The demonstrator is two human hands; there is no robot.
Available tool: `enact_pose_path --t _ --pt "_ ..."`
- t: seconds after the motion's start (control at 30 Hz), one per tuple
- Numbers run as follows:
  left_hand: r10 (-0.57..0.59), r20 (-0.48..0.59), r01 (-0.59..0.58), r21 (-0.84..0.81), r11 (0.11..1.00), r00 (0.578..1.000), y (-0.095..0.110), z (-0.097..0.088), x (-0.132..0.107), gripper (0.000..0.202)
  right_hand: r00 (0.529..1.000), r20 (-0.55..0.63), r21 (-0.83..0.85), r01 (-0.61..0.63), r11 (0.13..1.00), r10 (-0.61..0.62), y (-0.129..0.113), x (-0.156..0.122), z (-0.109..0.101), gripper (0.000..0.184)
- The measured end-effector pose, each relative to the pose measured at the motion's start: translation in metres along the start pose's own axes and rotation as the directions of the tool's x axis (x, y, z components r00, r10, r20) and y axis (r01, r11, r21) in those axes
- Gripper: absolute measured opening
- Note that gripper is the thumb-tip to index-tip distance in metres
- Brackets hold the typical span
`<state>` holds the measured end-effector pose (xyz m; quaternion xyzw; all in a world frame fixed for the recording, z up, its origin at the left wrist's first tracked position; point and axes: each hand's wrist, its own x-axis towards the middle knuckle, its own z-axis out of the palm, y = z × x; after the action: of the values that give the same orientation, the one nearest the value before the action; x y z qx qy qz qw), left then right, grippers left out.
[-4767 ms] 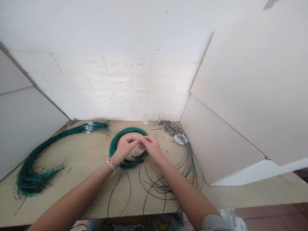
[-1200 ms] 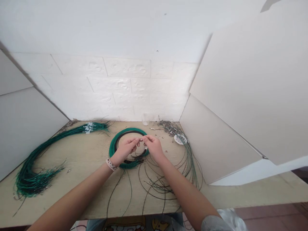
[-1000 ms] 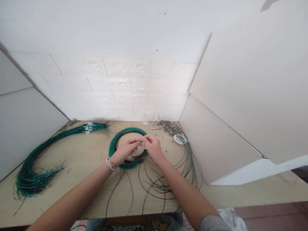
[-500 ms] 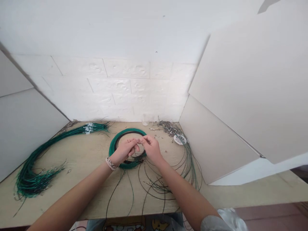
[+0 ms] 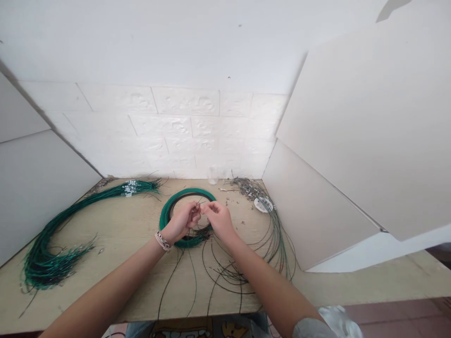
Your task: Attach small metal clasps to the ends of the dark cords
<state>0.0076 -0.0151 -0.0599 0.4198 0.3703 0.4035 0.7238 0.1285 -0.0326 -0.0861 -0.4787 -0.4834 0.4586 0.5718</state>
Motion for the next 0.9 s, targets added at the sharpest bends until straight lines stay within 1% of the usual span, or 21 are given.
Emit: enact_pose_path --t 0.03,0.1,0.17,0.2,0.27,0.33,0.4,0.43,0.5,0.57,0.63,0.67,0.73,0.77,0.83,0.9 --pt "0.012 -0.001 -0.012 -0.009 1.0 1.0 -0.002 0.0 0.001 0.024 1.0 0.011 -0.046 0.018 0.999 -0.017 0.001 -0.001 0.001 0.025" --pt "0.036 0.001 -0.036 -0.033 0.999 0.999 -0.005 0.0 0.003 0.023 0.998 -0.03 -0.131 0.057 0.99 -0.061 0.002 -0.002 0.002 0.023" --pt "0.044 0.005 -0.043 -0.078 0.996 0.999 -0.008 0.0 0.004 0.023 0.99 -0.069 -0.246 0.101 0.964 -0.122 0.002 -0.004 0.002 0.022" --pt "0.046 0.005 -0.046 -0.109 0.993 0.999 -0.008 0.0 0.004 0.022 0.985 -0.064 -0.314 0.13 0.94 -0.158 0.001 -0.006 0.003 0.022" --pt "0.045 0.018 -0.041 -0.159 0.986 0.999 -0.008 0.001 0.004 0.021 0.974 -0.008 -0.447 0.199 0.872 -0.226 -0.003 -0.009 0.003 0.02" --pt "0.046 0.033 -0.039 -0.194 0.98 0.998 -0.008 0.001 0.004 0.019 0.959 0.054 -0.565 0.26 0.783 -0.28 -0.007 -0.01 0.004 0.017" --pt "0.053 0.035 -0.044 -0.22 0.974 0.998 -0.009 0.0 0.005 0.017 0.949 0.076 -0.652 0.279 0.705 -0.306 -0.009 -0.009 0.005 0.013" --pt "0.059 0.033 -0.05 -0.233 0.971 0.998 -0.009 0.0 0.005 0.016 0.949 0.077 -0.677 0.275 0.682 -0.306 -0.009 -0.008 0.006 0.012" --pt "0.068 0.025 -0.06 -0.244 0.968 0.997 -0.011 -0.001 0.006 0.015 0.955 0.075 -0.687 0.257 0.68 -0.286 -0.007 -0.005 0.007 0.011" --pt "0.063 0.021 -0.057 -0.22 0.974 0.998 -0.013 -0.002 0.006 0.017 0.962 0.072 -0.655 0.246 0.715 -0.264 -0.006 -0.003 0.007 0.012" --pt "0.072 0.018 -0.069 -0.143 0.987 0.997 -0.012 -0.004 0.007 0.019 0.968 0.07 -0.601 0.234 0.764 -0.242 -0.005 -0.002 0.005 0.015" --pt "0.09 0.014 -0.089 -0.075 0.993 0.996 -0.01 -0.005 0.007 0.02 0.973 0.071 -0.57 0.222 0.791 -0.222 -0.006 -0.003 0.004 0.016" --pt "0.154 0.011 -0.155 0.125 0.98 0.988 -0.006 -0.009 0.009 0.023 0.984 0.073 -0.496 0.179 0.85 -0.165 -0.008 -0.003 0.002 0.018" --pt "0.198 0.018 -0.196 0.244 0.95 0.98 -0.003 -0.011 0.01 0.024 0.988 0.075 -0.452 0.153 0.879 -0.134 -0.008 -0.004 0.001 0.018" --pt "0.287 0.059 -0.281 0.459 0.843 0.956 0.002 -0.014 0.012 0.025 0.993 0.07 -0.37 0.114 0.922 -0.095 -0.008 -0.003 -0.001 0.017" --pt "0.347 0.109 -0.342 0.583 0.737 0.932 0.006 -0.016 0.012 0.026 0.994 0.06 -0.328 0.103 0.939 -0.088 -0.006 -0.002 -0.003 0.015"
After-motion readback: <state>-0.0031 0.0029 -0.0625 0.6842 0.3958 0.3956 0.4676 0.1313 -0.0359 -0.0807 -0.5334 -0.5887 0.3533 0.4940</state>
